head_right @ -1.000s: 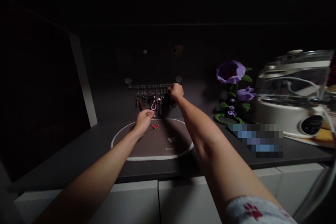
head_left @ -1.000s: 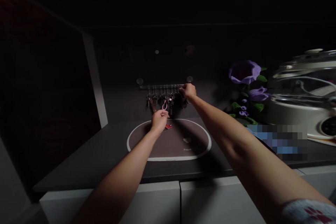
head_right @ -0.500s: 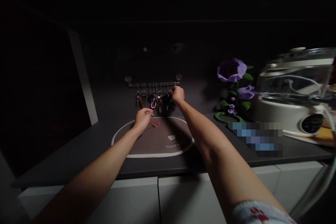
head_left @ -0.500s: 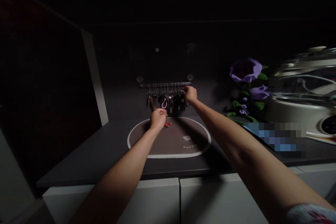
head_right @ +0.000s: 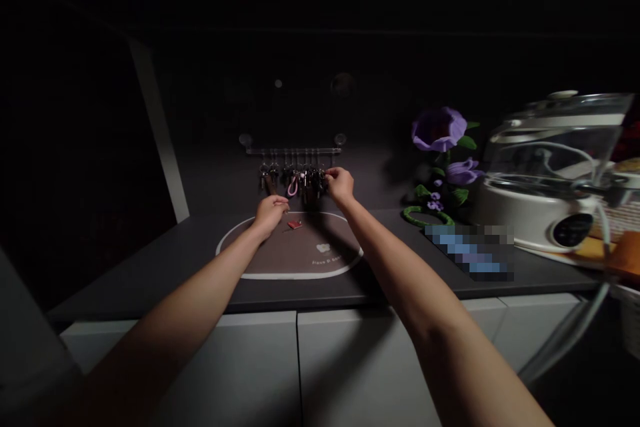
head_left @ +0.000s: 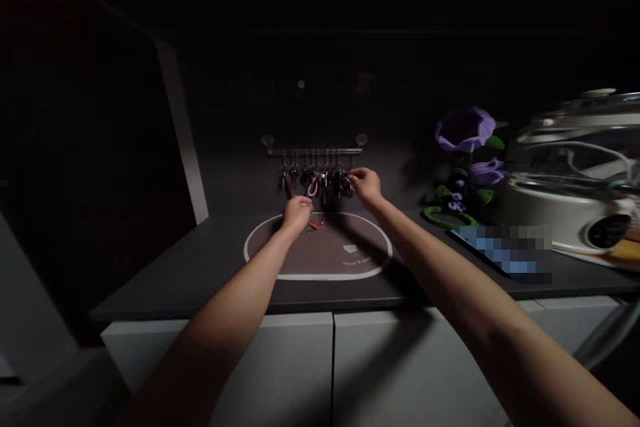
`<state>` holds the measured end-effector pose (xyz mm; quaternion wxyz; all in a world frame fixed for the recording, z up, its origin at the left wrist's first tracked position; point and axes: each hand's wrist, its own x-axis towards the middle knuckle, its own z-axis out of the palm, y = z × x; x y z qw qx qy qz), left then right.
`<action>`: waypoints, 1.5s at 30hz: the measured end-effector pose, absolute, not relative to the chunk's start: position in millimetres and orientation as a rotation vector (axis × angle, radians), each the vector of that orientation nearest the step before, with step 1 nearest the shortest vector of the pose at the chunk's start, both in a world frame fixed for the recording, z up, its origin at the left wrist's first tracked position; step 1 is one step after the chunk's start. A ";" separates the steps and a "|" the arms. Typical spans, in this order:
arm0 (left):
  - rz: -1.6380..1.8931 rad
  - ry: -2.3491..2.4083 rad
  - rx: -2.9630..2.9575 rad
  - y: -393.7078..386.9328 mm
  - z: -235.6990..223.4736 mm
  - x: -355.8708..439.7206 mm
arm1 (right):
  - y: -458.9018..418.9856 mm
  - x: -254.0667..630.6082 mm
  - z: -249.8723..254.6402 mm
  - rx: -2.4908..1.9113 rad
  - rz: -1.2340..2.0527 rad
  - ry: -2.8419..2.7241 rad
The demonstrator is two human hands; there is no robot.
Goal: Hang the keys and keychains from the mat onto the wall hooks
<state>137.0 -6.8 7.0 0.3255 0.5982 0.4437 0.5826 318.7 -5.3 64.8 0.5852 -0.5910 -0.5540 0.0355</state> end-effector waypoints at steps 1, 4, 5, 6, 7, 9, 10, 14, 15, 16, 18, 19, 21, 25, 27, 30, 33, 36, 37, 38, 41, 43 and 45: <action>1.522 1.168 1.567 -7.4 7.6 136.5 | -10.9 315.3 60.2 -1.365 0.135 -1.280; 1.496 1.191 1.560 -7.7 7.9 135.4 | -26.4 304.2 43.7 -1.345 0.342 -1.295; 1.486 1.193 1.564 -7.4 7.3 135.1 | -30.6 300.6 37.5 -1.343 0.418 -1.310; 1.481 1.190 1.580 -7.0 6.5 134.8 | -34.1 297.4 30.9 -1.343 0.488 -1.329; 1.477 1.189 1.602 -6.6 5.5 134.5 | -36.6 294.7 24.2 -1.346 0.542 -1.349; 1.448 1.195 1.645 -6.1 3.4 134.0 | -38.7 291.5 10.9 -1.370 0.575 -1.400; 1.426 1.202 1.665 -6.1 2.4 133.6 | -38.5 291.0 4.8 -1.398 0.552 -1.440; 1.331 1.255 1.822 -5.0 -1.2 131.7 | -33.9 293.8 -10.7 -1.574 0.274 -1.676; 1.306 1.270 1.897 -4.1 -2.4 131.3 | -33.2 294.8 -12.0 -1.608 0.203 -1.736; 1.280 1.281 1.979 -3.1 -3.8 130.9 | -32.8 295.4 -12.6 -1.634 0.149 -1.785; 1.235 1.275 2.151 -0.4 -7.2 130.6 | -33.5 295.7 -12.3 -1.666 0.097 -1.847; 1.214 1.257 2.231 1.0 -9.0 130.8 | -34.3 295.4 -11.9 -1.681 0.091 -1.862; 1.158 1.203 2.374 3.5 -12.9 132.0 | -36.0 294.1 -11.0 -1.701 0.092 -1.879; 1.016 1.202 2.577 5.8 -19.3 136.1 | -37.3 292.2 -10.8 -1.725 0.099 -1.892; 0.970 1.242 2.621 6.1 -21.4 138.1 | -35.9 292.4 -11.6 -1.725 0.109 -1.886; 0.930 1.270 2.643 6.3 -22.3 139.8 | -32.3 293.8 -13.5 -1.718 0.122 -1.876; 0.889 1.310 2.708 6.4 -19.9 139.6 | -29.7 294.8 -14.7 -1.696 0.124 -1.883; 0.864 1.338 2.775 5.7 -14.8 137.8 | -29.3 294.7 -14.6 -1.689 0.133 -1.889; 0.867 1.339 2.788 5.3 -12.9 137.1 | -29.4 294.5 -14.3 -1.697 0.135 -1.891; 0.873 1.340 2.797 4.9 -10.9 136.2 | -29.6 294.2 -14.0 -1.704 0.133 -1.894; 0.898 1.336 2.800 3.1 -5.8 133.8 | -29.8 293.4 -13.1 -1.718 0.117 -1.906; 0.925 1.335 2.791 1.1 -2.8 132.4 | -29.8 293.0 -12.7 -1.720 0.124 -1.900; 0.953 1.341 2.796 -1.6 -0.1 131.4 | -29.7 293.0 -12.3 -1.726 0.142 -1.872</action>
